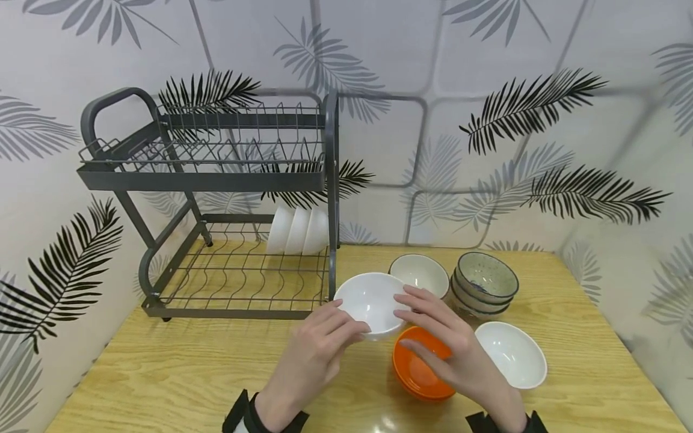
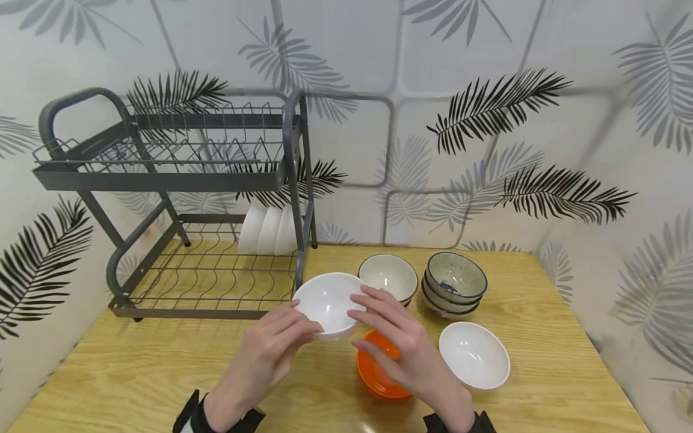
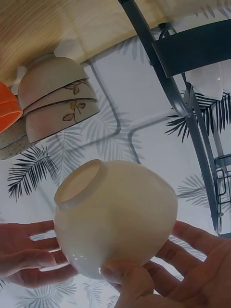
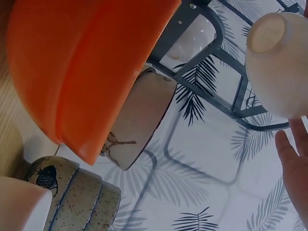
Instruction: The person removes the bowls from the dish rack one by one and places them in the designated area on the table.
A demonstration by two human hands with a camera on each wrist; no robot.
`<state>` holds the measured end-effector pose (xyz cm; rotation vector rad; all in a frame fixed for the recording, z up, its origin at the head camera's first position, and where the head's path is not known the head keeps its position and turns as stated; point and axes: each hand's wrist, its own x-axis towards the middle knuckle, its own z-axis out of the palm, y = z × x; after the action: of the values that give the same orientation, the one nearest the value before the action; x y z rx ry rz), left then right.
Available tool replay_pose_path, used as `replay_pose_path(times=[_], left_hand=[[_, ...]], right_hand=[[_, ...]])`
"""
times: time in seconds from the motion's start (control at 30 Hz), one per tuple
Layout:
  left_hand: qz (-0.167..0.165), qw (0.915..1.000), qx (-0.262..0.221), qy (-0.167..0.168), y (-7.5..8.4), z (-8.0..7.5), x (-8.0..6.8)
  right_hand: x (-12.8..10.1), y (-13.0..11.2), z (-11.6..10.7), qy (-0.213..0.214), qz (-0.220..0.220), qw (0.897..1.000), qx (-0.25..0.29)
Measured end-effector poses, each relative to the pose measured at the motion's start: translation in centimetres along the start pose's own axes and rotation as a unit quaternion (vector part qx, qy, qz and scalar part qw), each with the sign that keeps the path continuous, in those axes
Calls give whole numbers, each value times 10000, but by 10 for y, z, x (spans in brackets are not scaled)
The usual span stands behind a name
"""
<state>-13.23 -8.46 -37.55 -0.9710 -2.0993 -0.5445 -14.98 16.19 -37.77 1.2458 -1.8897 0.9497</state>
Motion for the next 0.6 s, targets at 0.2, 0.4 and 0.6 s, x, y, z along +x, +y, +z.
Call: replay_pose_path(times=[0.2,0.4,0.6], left_hand=[[183,9995,-105,-214,2,0,0],[498,9983,-142,-269,0,2,0],[703,9970,-161,-274,-2,5,-1]], right_hand=[[1,2,4,229,-455,9986,112],[-2,2,4,321,-734,9968,36],[-3,5,0,9,-778,9969,-140]])
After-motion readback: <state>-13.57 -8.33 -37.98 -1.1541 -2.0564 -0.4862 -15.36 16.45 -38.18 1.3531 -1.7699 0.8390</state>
